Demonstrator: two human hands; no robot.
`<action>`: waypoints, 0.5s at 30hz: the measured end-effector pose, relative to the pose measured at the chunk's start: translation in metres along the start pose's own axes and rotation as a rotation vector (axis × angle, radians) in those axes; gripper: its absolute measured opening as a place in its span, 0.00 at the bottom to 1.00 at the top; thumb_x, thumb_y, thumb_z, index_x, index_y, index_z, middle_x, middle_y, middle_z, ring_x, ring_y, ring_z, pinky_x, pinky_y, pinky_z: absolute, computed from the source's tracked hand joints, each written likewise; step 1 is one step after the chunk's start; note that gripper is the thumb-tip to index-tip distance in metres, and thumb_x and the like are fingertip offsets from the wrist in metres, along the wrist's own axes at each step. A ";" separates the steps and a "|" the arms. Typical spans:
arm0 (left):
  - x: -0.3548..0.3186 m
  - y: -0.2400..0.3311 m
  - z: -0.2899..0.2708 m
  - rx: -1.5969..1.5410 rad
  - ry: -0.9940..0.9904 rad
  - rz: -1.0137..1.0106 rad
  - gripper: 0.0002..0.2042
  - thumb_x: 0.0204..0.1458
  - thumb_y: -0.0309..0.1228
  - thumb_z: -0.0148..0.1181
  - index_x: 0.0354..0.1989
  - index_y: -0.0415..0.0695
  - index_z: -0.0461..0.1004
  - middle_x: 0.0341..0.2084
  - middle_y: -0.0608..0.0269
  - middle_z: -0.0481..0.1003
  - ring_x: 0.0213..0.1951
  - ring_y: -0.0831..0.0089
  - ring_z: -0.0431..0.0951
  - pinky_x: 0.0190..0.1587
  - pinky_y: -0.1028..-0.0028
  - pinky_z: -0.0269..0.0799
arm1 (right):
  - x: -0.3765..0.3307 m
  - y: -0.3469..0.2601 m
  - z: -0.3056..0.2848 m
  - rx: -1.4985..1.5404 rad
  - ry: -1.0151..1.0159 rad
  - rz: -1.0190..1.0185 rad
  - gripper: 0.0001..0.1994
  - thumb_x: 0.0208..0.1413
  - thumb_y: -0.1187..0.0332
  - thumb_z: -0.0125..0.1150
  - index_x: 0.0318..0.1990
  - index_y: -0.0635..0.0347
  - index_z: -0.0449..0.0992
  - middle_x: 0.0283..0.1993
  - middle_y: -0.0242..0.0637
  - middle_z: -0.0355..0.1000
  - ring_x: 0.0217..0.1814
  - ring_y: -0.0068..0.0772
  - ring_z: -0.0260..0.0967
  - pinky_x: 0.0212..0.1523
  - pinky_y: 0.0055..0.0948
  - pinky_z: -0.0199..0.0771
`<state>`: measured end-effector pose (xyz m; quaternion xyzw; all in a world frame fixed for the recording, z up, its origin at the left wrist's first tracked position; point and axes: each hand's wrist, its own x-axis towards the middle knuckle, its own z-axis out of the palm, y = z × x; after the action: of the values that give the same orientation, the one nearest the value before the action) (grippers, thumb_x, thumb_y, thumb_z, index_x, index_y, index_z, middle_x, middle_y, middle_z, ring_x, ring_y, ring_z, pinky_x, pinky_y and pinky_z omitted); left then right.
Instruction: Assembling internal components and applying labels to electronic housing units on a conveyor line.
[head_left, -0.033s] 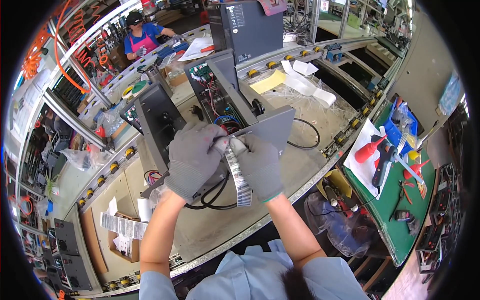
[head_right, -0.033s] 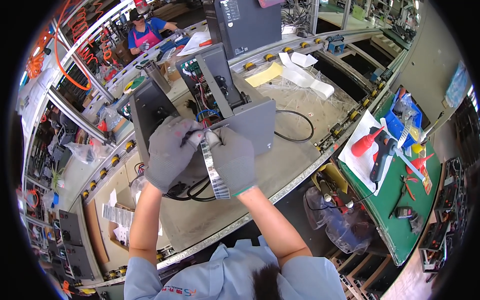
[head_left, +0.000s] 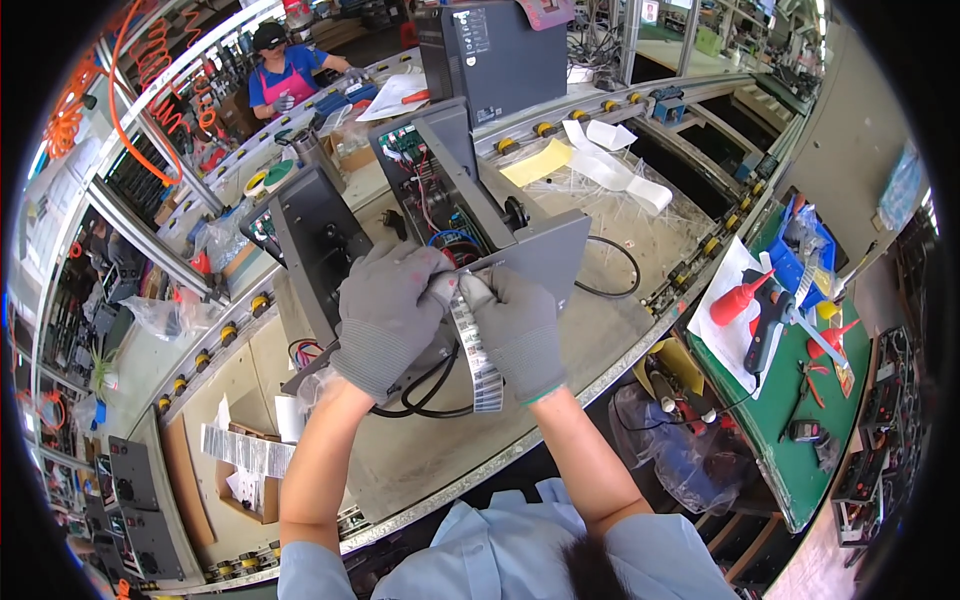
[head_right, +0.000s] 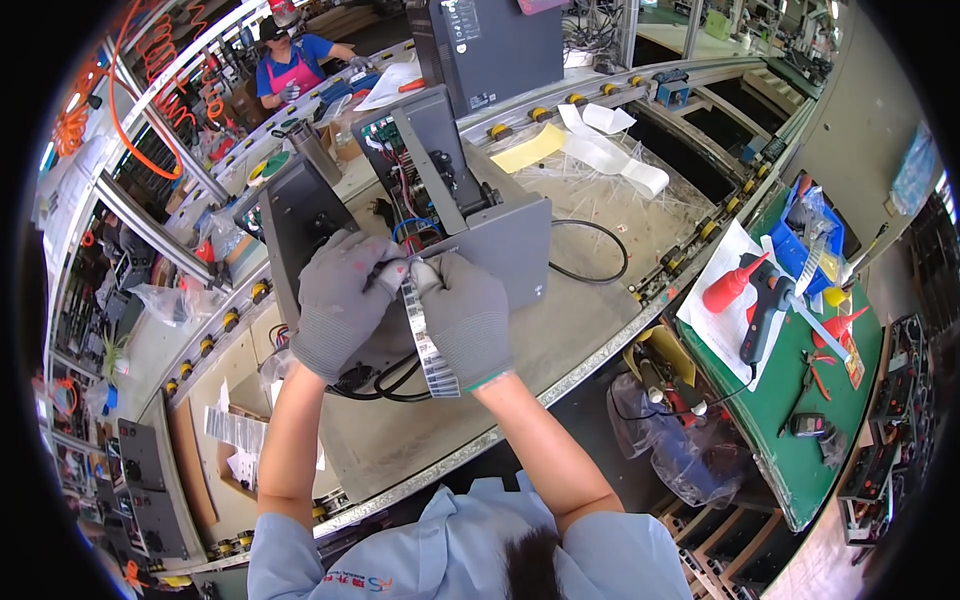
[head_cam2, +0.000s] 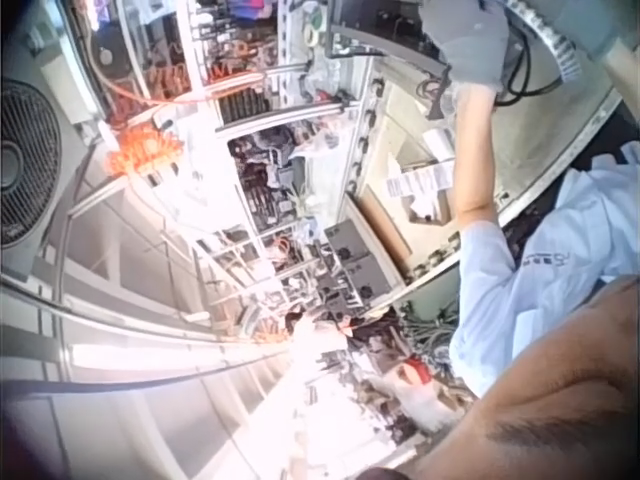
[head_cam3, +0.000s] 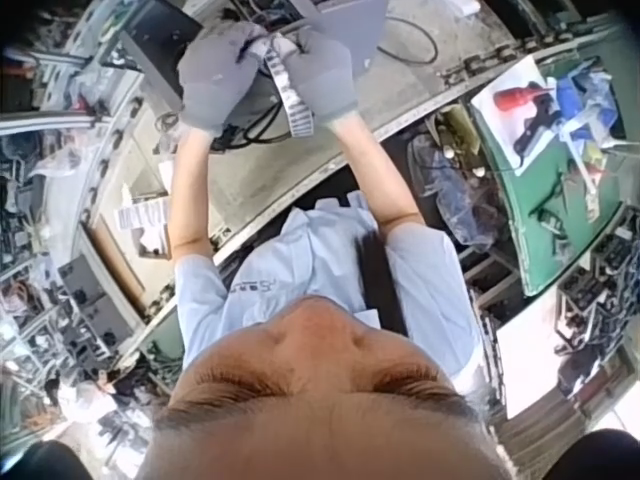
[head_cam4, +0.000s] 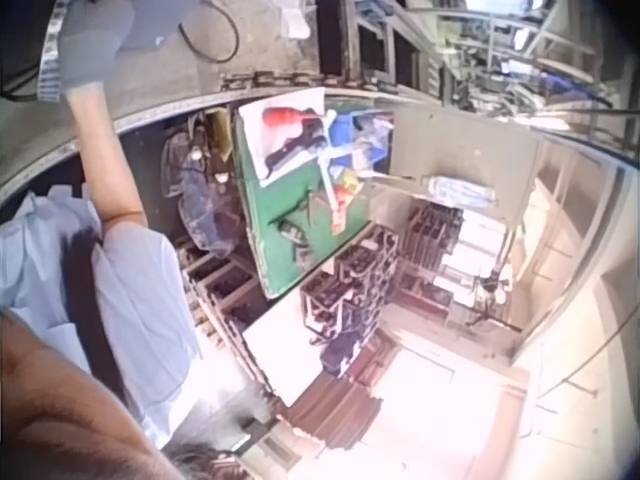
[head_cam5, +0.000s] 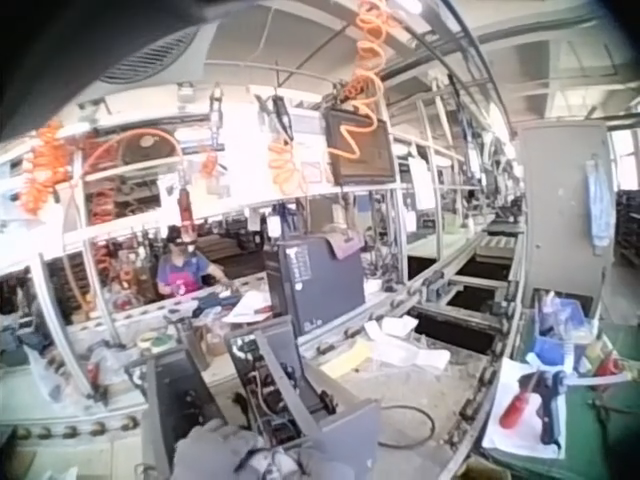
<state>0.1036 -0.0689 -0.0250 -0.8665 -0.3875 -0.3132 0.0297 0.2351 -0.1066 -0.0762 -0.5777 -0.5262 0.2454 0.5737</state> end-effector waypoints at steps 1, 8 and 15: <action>0.002 0.002 0.000 0.043 -0.013 0.040 0.05 0.46 0.33 0.55 0.29 0.47 0.74 0.25 0.60 0.73 0.33 0.59 0.72 0.36 0.63 0.66 | 0.000 0.004 0.000 -0.036 0.022 -0.011 0.09 0.54 0.66 0.57 0.28 0.64 0.74 0.24 0.50 0.69 0.25 0.49 0.67 0.28 0.36 0.66; -0.005 -0.009 -0.013 0.071 -0.065 0.016 0.08 0.47 0.36 0.57 0.30 0.45 0.74 0.27 0.59 0.73 0.33 0.57 0.72 0.38 0.64 0.67 | -0.034 -0.023 -0.012 0.172 -0.096 0.088 0.10 0.57 0.65 0.56 0.33 0.65 0.73 0.23 0.36 0.70 0.24 0.25 0.66 0.27 0.27 0.66; -0.130 0.009 -0.058 -0.939 0.308 -0.508 0.14 0.53 0.34 0.58 0.42 0.38 0.71 0.36 0.65 0.74 0.40 0.77 0.72 0.43 0.75 0.68 | -0.072 -0.052 0.041 0.356 -0.256 -0.139 0.08 0.56 0.67 0.57 0.37 0.64 0.73 0.27 0.32 0.69 0.30 0.16 0.63 0.30 0.21 0.66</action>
<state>0.0145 -0.1769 -0.0503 -0.6101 -0.3942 -0.5728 -0.3799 0.1584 -0.1646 -0.0603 -0.3936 -0.5817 0.3656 0.6108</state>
